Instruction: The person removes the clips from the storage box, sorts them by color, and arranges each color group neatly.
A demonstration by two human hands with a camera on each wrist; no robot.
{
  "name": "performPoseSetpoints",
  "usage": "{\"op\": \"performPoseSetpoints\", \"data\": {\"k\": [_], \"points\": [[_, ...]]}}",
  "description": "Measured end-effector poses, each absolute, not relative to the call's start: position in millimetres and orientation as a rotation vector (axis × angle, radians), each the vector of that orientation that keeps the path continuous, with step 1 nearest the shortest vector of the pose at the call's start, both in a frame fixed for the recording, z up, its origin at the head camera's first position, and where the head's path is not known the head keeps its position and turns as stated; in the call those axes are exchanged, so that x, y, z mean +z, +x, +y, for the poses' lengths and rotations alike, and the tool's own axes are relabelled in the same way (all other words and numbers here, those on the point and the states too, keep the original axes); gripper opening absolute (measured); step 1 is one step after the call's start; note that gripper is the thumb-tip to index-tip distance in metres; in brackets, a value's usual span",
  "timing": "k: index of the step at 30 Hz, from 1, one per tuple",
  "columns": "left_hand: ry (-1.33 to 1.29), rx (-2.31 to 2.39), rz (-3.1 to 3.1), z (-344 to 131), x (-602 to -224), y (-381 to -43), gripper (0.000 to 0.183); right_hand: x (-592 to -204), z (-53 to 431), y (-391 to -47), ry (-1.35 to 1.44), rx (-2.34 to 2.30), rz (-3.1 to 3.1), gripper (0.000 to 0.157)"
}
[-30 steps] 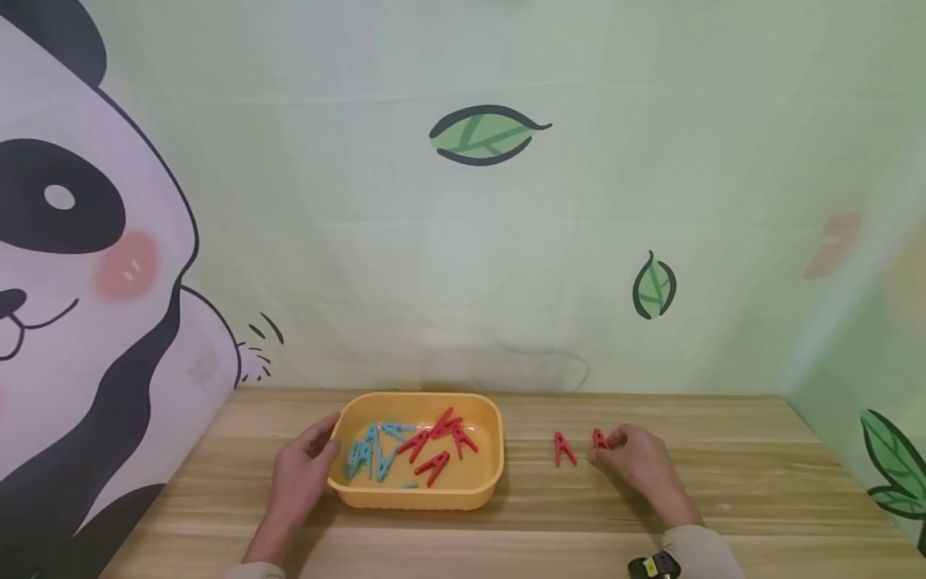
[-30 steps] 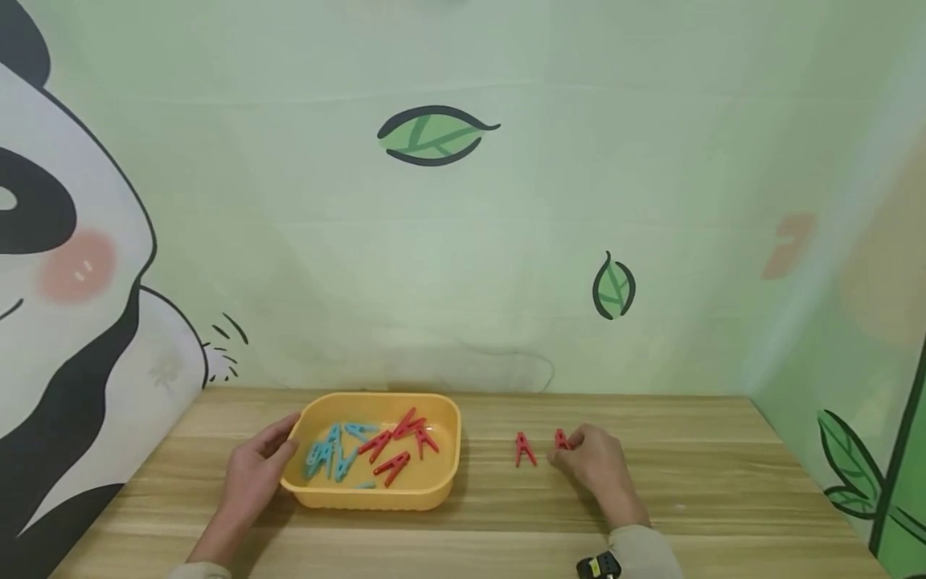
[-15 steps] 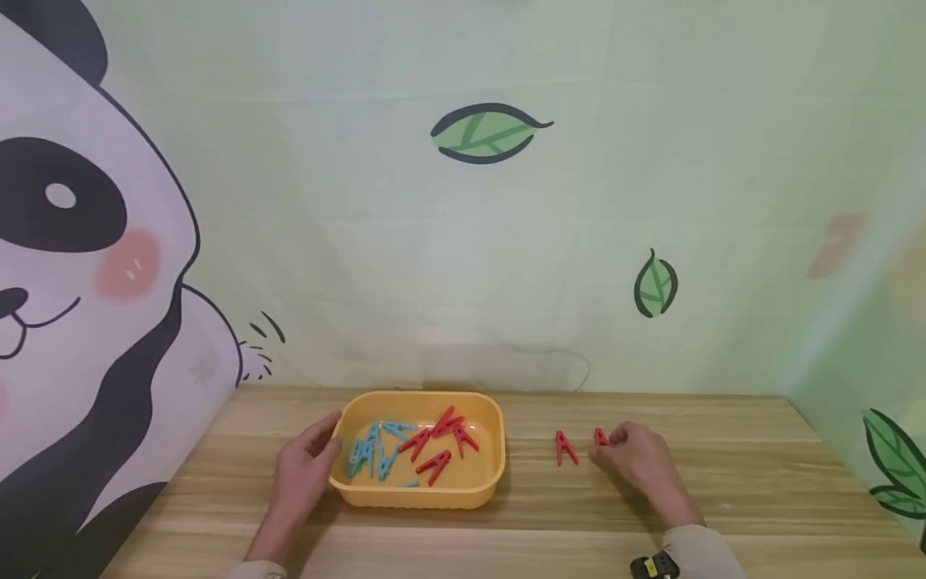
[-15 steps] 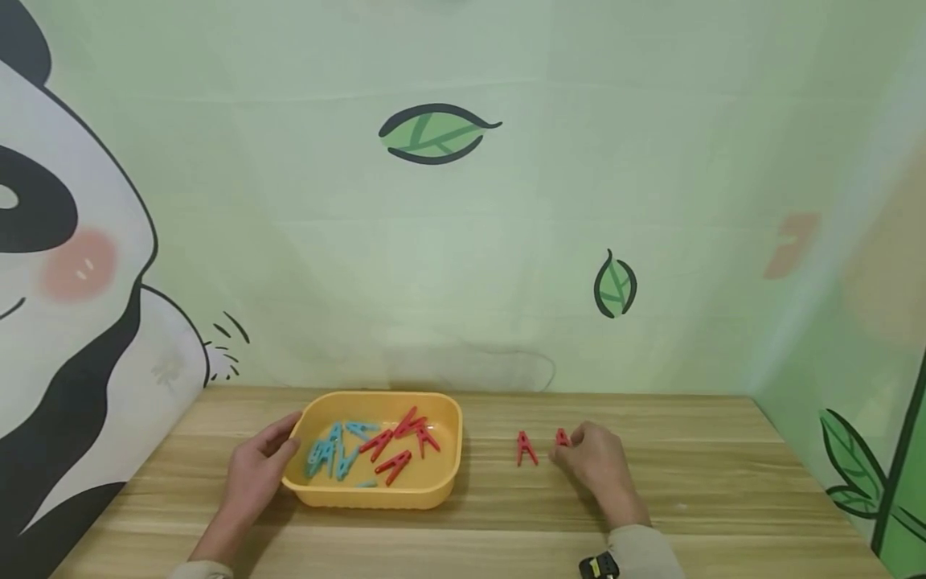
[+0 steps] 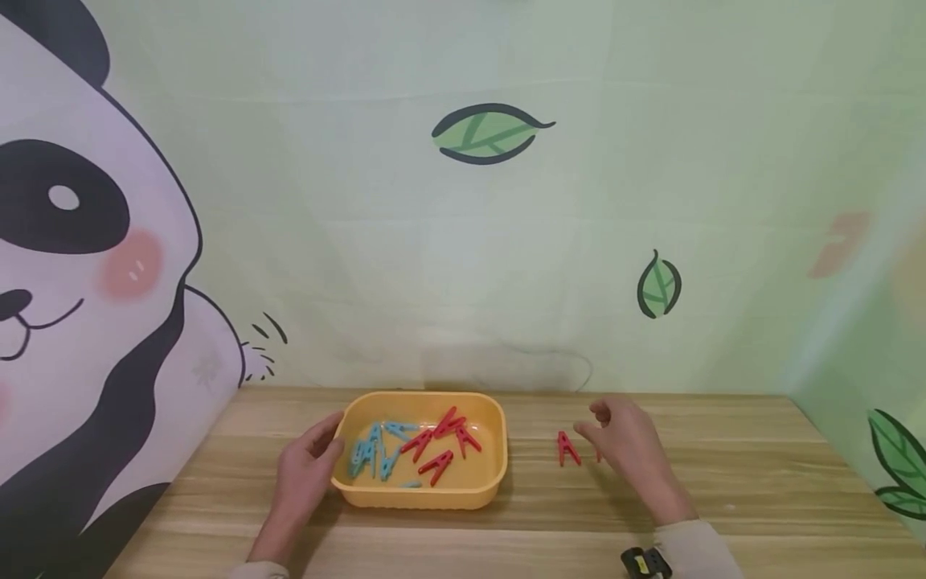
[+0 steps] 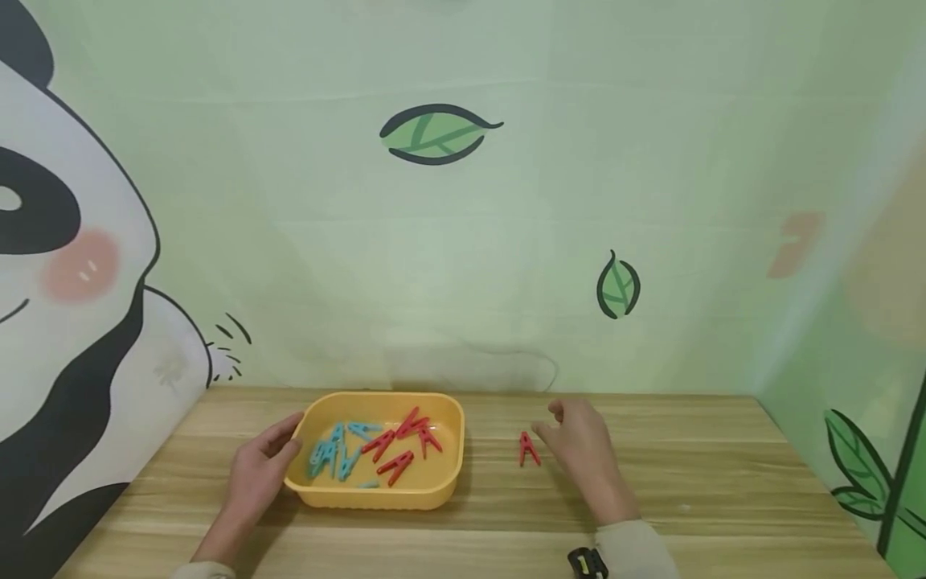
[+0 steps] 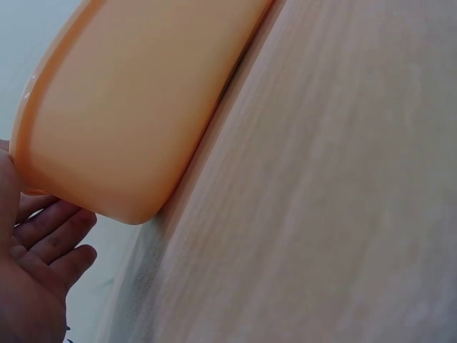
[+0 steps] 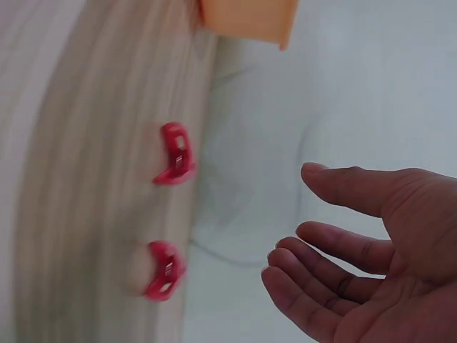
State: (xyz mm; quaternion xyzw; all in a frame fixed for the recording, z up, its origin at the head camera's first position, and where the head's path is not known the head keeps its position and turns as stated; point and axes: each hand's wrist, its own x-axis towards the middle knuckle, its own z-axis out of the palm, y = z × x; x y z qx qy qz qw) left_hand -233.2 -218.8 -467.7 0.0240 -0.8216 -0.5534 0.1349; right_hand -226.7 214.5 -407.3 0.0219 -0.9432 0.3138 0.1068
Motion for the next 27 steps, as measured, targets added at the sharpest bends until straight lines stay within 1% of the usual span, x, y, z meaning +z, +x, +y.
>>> {"op": "performPoseSetpoints", "data": {"k": [10,17,22,27], "points": [[0.067,-1.571,-2.386,-218.9,-468.3,-233.6,0.042,-383.9,183.3,-229.0,0.298,0.879,-2.698,0.032],[0.064,-1.574,-2.386,-220.2,-468.8,-233.7,0.042,-383.1,157.9,-237.2,0.424,0.808,-2.727,0.032],[0.071,-1.563,-2.396,-220.6,-468.3,-233.3,0.042,-382.3,141.8,-241.6,0.615,0.744,-2.752,0.031],[0.048,-1.565,-2.366,-219.3,-469.4,-233.0,0.041,-385.2,133.4,-246.3,0.807,0.798,-2.739,0.031]]}}
